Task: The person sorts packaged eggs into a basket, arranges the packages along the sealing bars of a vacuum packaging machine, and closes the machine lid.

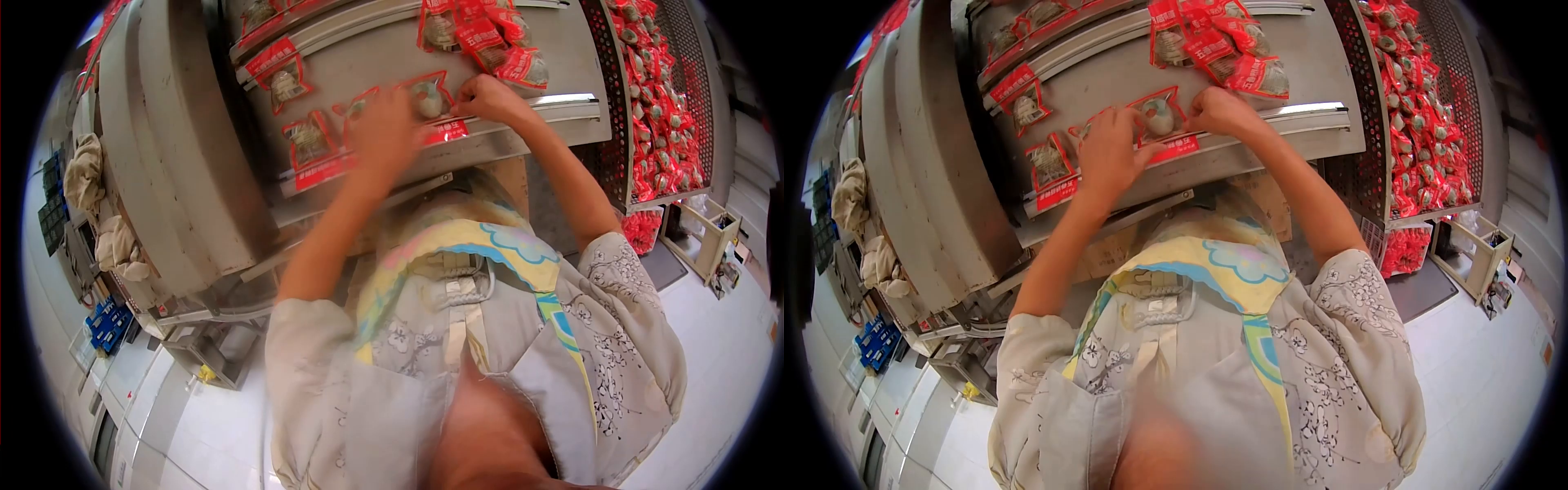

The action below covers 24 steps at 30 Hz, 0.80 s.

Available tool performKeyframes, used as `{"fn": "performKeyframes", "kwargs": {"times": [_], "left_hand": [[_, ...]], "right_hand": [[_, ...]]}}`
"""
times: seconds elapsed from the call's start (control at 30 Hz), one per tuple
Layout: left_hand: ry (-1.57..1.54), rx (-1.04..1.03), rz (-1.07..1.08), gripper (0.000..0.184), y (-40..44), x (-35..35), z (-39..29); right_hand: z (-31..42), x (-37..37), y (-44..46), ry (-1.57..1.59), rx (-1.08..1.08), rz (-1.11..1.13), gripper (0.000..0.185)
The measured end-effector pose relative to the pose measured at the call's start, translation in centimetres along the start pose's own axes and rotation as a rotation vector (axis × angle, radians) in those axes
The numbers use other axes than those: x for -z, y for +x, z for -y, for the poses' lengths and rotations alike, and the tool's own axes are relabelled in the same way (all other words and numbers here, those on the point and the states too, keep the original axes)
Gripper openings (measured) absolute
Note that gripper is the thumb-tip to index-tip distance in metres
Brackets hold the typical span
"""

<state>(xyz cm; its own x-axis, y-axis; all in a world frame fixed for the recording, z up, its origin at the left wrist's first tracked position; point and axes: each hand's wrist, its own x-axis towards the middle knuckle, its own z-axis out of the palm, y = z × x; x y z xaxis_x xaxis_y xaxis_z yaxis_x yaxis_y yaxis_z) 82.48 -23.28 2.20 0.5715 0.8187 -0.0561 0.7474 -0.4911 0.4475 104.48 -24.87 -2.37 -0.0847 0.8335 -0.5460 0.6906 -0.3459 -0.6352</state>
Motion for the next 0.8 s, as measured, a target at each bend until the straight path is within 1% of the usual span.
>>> {"fn": "performKeyframes", "kwargs": {"times": [0.07, 0.17, 0.2, 0.27, 0.3, 0.33, 0.37, 0.4, 0.43, 0.47, 0.53, 0.63, 0.7, 0.73, 0.8], "left_hand": [[-0.121, -0.313, -0.167, 0.027, -0.6, 0.3, -0.6], [-0.017, -0.291, 0.096, 0.025, -1.9, -3.1, 0.3], [-0.038, -0.291, 0.099, 0.024, -1.6, -2.9, 0.4], [-0.089, -0.286, 0.119, 0.023, -1.2, -2.5, 0.3], [-0.179, -0.256, 0.096, 0.022, -0.5, -1.9, 0.3], [-0.267, -0.225, 0.069, 0.022, 0.5, -0.8, 0.3], [-0.355, -0.195, 0.045, 0.022, 1.4, 0.0, 0.3], [-0.443, -0.143, -0.039, 0.024, 3.1, -0.1, 0.5], [-0.427, -0.051, -0.127, 0.026, 5.0, -0.5, 0.7], [-0.412, 0.041, -0.214, 0.027, 7.1, -1.0, 1.0], [-0.632, 0.090, -0.387, 0.027, 12.0, -3.2, 2.3], [-0.879, 0.295, -0.127, 0.022, 16.4, -6.9, 3.9], [-0.860, 0.213, -0.116, 0.020, 16.5, -7.7, 4.1], [-0.848, 0.175, -0.109, 0.019, 16.4, -7.8, 4.2], [-0.955, 0.202, -0.171, 0.016, 15.4, -7.0, 4.2]], "right_hand": [[0.0, 0.1, 0.0, 0.007, -0.066, 0.022, 0.034], [-0.1, 0.1, 0.0, 0.001, -0.049, 0.035, 0.033], [-0.5, 0.1, 0.2, 0.012, -0.015, 0.069, 0.031], [-1.0, 0.0, 0.1, 0.107, 0.000, 0.001, 0.030], [-1.0, -0.1, -0.1, 0.154, 0.008, -0.027, 0.030], [-0.9, -0.2, -0.2, 0.108, 0.040, -0.083, 0.029], [-0.6, -0.1, -0.4, 0.129, 0.031, -0.084, 0.027], [0.0, -0.1, -0.7, 0.150, 0.020, -0.083, 0.025], [0.5, -0.1, -1.1, 0.170, 0.009, -0.083, 0.023], [0.7, -0.2, -1.4, 0.193, 0.051, -0.140, 0.027], [1.5, -0.2, -1.7, 0.289, 0.059, -0.202, 0.023], [3.4, 0.3, -2.4, 0.389, 0.082, -0.311, 0.017], [4.1, 0.4, -2.5, 0.459, 0.112, -0.400, 0.016], [4.1, 0.3, -2.3, 0.444, 0.155, -0.480, 0.017], [4.1, 0.2, -1.5, 0.416, 0.248, -0.639, 0.019]]}}
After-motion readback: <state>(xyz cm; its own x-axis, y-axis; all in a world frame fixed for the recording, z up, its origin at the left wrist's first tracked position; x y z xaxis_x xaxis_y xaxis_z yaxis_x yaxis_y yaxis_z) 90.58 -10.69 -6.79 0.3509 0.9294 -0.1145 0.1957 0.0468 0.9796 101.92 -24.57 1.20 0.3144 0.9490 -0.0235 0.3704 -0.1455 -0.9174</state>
